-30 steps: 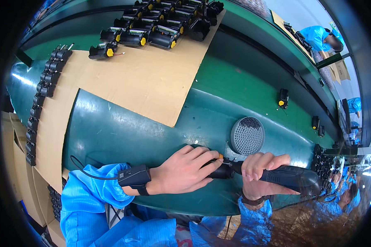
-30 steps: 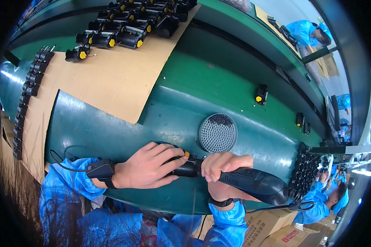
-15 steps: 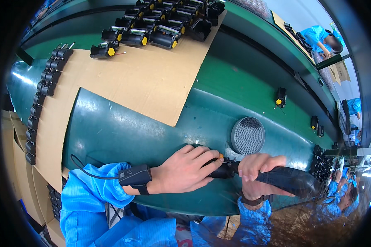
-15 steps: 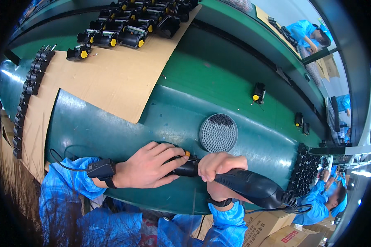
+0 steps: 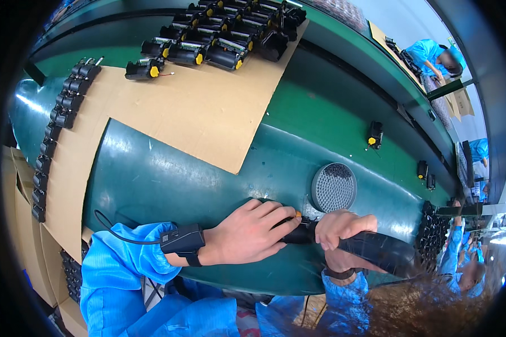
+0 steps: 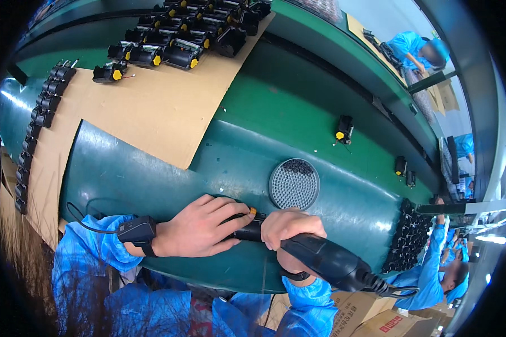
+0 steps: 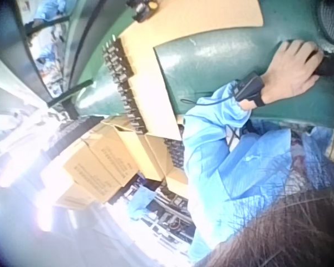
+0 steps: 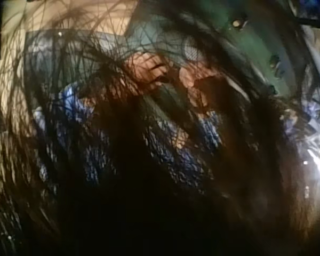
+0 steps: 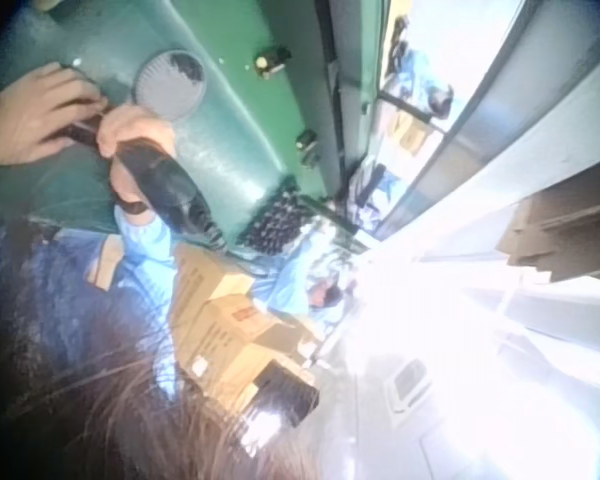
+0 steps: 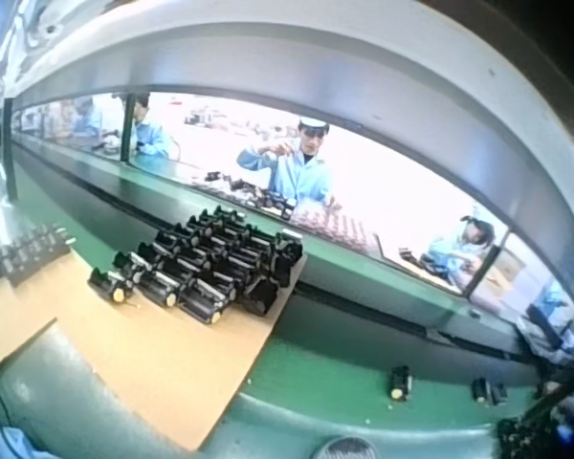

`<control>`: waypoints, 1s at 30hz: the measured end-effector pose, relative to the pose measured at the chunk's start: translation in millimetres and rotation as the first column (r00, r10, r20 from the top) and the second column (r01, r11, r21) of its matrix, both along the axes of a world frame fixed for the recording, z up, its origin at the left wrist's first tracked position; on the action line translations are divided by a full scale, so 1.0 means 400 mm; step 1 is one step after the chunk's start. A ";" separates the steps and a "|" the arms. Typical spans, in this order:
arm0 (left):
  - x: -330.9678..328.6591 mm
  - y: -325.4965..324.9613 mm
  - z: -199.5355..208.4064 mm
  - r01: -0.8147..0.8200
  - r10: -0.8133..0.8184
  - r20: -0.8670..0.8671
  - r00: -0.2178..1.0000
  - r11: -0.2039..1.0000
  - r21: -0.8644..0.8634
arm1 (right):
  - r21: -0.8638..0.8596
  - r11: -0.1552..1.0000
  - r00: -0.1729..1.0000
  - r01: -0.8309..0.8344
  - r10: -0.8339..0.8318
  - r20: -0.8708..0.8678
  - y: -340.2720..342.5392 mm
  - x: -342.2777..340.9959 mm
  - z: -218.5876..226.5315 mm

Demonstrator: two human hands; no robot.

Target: The person uses an electric screwdriver to fasten screws onto a plastic electronic housing, then picks up and places the assembled units into a cardboard box on an assembly line.

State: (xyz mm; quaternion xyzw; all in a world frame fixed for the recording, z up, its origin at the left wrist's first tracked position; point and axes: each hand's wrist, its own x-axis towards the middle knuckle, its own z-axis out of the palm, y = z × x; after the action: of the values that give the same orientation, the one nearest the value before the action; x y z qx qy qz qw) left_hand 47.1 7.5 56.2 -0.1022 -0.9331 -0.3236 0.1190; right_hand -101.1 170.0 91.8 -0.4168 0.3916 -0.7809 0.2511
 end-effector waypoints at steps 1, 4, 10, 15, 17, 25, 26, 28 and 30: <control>0.001 -0.001 -0.001 -0.004 0.004 -0.003 1.000 1.000 0.002 | -0.023 0.998 0.998 0.053 -0.052 0.030 -0.002 0.006 0.002; 0.008 0.002 0.001 -0.005 0.005 -0.001 1.000 1.000 0.000 | -0.113 0.974 0.972 0.197 -0.179 0.150 0.006 -0.013 0.038; 0.004 -0.001 0.004 0.011 -0.011 0.009 1.000 1.000 -0.015 | -0.057 0.890 0.890 0.453 -0.447 0.090 -0.003 -0.137 -0.005; 0.004 -0.001 -0.001 0.003 -0.003 -0.019 1.000 1.000 0.006 | -0.045 0.899 0.899 0.436 -0.433 0.063 -0.001 -0.161 -0.027; 0.002 -0.002 0.005 0.005 -0.005 -0.006 1.000 1.000 -0.003 | -0.043 0.903 0.903 0.427 -0.424 0.069 0.003 -0.166 -0.032; 0.007 -0.002 0.001 0.011 -0.011 0.010 1.000 1.000 -0.003 | 0.000 0.899 0.897 0.439 -0.438 0.065 0.002 -0.165 -0.044; 0.007 -0.003 0.003 0.009 -0.009 0.009 1.000 1.000 -0.003 | 0.005 0.900 0.900 0.435 -0.435 0.044 0.003 -0.165 -0.046; 0.008 -0.004 0.004 0.007 -0.007 0.006 1.000 1.000 -0.004 | 0.006 0.900 0.900 0.435 -0.435 0.033 0.000 -0.159 -0.044; 0.010 -0.004 0.003 0.010 -0.010 0.006 1.000 1.000 -0.004 | 0.007 0.900 0.900 0.435 -0.435 0.023 -0.002 -0.155 -0.040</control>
State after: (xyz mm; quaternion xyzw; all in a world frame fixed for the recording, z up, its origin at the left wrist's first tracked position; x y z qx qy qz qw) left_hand 51.0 5.9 57.5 -0.1061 -0.9336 -0.3228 0.1142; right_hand -163.3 169.2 75.6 -0.3092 0.4722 -0.8220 0.0756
